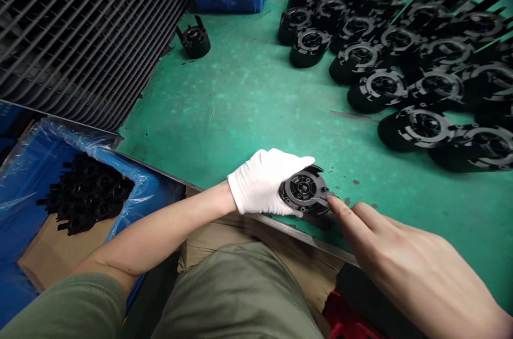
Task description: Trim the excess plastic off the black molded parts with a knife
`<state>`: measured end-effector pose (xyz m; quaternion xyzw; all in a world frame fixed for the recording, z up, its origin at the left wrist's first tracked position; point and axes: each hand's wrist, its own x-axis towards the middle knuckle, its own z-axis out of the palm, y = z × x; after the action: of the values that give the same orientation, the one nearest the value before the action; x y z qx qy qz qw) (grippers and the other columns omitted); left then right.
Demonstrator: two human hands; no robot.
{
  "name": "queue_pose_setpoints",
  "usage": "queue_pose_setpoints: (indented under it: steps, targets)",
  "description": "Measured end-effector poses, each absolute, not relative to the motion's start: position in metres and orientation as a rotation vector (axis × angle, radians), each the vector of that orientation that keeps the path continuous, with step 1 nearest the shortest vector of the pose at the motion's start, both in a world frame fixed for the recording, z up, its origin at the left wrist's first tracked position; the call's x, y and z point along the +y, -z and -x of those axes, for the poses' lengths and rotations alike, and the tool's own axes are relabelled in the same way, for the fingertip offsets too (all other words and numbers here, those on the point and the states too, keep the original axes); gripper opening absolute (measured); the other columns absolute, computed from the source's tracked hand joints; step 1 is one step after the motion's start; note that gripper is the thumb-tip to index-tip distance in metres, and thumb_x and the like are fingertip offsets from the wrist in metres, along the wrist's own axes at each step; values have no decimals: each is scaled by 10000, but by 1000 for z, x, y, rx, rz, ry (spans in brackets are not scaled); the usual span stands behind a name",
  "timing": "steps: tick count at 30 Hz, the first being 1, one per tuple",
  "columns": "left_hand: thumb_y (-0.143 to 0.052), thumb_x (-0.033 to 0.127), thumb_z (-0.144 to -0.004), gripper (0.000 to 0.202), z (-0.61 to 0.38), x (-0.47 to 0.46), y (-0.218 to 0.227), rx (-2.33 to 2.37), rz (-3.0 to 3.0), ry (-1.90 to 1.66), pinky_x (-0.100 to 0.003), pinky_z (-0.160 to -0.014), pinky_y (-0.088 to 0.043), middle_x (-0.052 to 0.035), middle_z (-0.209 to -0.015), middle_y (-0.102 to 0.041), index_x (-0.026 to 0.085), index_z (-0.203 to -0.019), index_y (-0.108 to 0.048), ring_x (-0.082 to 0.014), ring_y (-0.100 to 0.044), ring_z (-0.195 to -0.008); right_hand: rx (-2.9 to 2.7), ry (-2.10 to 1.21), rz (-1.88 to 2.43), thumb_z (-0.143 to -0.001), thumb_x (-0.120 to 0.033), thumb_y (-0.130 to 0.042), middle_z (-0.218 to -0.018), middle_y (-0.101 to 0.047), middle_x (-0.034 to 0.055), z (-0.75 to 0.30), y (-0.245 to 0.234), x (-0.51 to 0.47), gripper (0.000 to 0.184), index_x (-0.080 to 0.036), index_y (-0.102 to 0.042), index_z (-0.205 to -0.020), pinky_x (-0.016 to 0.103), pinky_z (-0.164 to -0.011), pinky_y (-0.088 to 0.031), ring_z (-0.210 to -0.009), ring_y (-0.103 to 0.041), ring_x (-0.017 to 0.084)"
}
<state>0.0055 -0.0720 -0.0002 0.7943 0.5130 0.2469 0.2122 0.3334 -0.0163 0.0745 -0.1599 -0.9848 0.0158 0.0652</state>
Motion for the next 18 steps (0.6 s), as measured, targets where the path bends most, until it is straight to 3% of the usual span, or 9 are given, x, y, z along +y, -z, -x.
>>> queue_pose_setpoints:
  steps: [6, 11, 15, 18]
  targets:
    - [-1010, 800, -999, 1122, -6, -72, 2, 1424, -2222, -728, -579, -1250, -772, -253, -1574, -916, 128, -1829, -666, -474, -926, -1453, -3000, 42, 459, -855, 109, -557, -999, -799, 44, -331, -71, -21, 864, -105, -634, -1689, 379, -523, -511, -601, -666, 199]
    - [-1034, 804, -969, 1114, -8, -70, -3, 1426, -2211, -704, -569, -1244, -773, -245, -1574, -919, 150, -1804, -694, -472, -930, -1443, -3000, 86, 435, -867, 112, -572, -1024, -823, 69, -332, -73, -21, 793, -48, -669, -1637, 384, -554, -531, -627, -690, 203]
    - [-1041, 773, -957, 1029, -8, -68, -7, 1433, -2175, -679, -552, -1200, -783, -217, -1504, -948, 192, -1753, -746, -468, -946, -1399, -3039, 71, 361, -836, 100, -615, -998, -818, 35, -334, -73, -12, 813, -79, -711, -1623, 356, -606, -564, -693, -757, 206]
    - [-1071, 775, -926, 1064, -7, -66, -6, 1431, -2150, -689, -548, -1252, -760, -210, -1500, -951, 191, -1754, -747, -468, -932, -1436, -3074, -19, 322, -874, 79, -630, -956, -798, 9, -333, -68, 0, 737, -109, -756, -1575, 347, -564, -500, -618, -709, 177]
